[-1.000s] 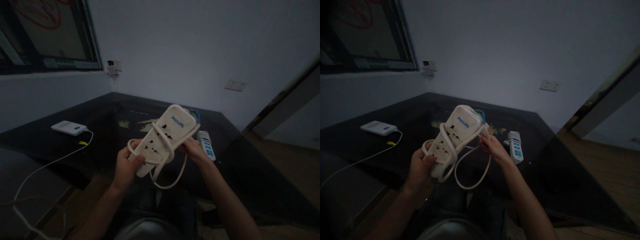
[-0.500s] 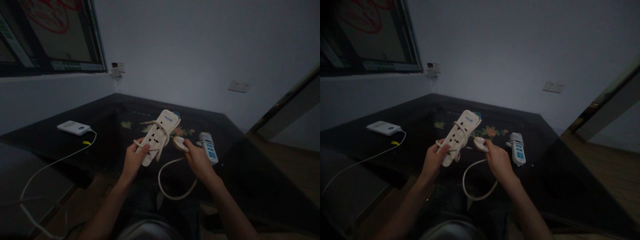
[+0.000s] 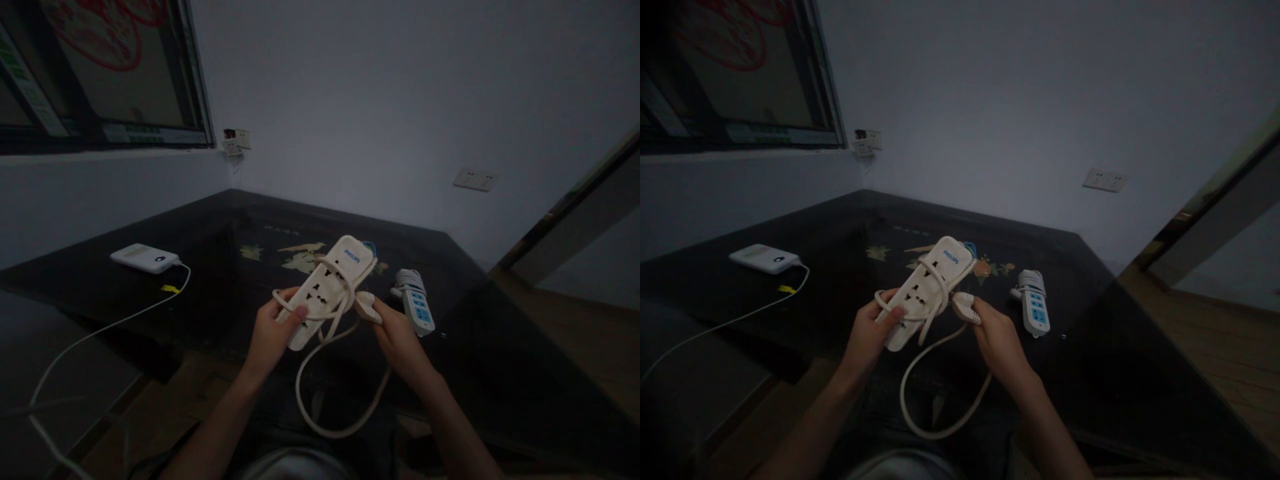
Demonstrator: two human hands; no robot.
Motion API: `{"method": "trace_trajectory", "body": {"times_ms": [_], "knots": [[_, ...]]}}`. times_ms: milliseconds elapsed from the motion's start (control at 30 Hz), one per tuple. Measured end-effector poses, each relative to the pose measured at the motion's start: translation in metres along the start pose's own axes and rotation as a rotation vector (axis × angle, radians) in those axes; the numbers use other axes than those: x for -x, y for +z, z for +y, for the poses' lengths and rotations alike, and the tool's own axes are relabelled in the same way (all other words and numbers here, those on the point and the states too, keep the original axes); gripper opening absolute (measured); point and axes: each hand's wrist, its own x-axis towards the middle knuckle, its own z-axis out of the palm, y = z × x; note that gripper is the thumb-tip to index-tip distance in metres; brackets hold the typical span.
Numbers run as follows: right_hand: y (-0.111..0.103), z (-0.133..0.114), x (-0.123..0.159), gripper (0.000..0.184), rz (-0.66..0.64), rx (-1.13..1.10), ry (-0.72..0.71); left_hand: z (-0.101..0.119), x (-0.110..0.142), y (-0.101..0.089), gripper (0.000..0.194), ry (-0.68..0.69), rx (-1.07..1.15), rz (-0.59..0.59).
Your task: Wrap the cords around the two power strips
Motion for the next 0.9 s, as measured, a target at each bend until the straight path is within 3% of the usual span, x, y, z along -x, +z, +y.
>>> {"method": "trace_trajectory", "body": {"times_ms": [167, 333, 433, 600, 767, 900], "knots": [[-0.002, 0.004, 0.009, 0.029, -0.061, -0.216, 0.006, -0.001, -0.004, -0.002, 0.051, -0.027, 0.045, 0.047], [-0.010, 0.008, 0.017, 0.033, -0.101, -0.467, 0.166, -0.006, -0.013, -0.008, 0.053, -0.050, 0.082, 0.104], [-0.024, 0.010, 0.027, 0.038, -0.082, -0.450, 0.269, -0.009, -0.023, -0.016, 0.056, -0.061, 0.124, 0.181], [-0.047, 0.016, 0.040, 0.043, 0.037, -0.339, 0.321, -0.009, -0.031, -0.027, 0.056, -0.027, 0.075, 0.225], [-0.053, 0.002, 0.020, 0.028, 0.234, -0.140, 0.184, -0.001, -0.021, -0.015, 0.044, 0.094, -0.167, 0.116], [-0.044, -0.025, -0.012, 0.026, 0.182, -0.044, 0.002, 0.005, -0.008, 0.000, 0.039, 0.147, -0.312, -0.061]]}}
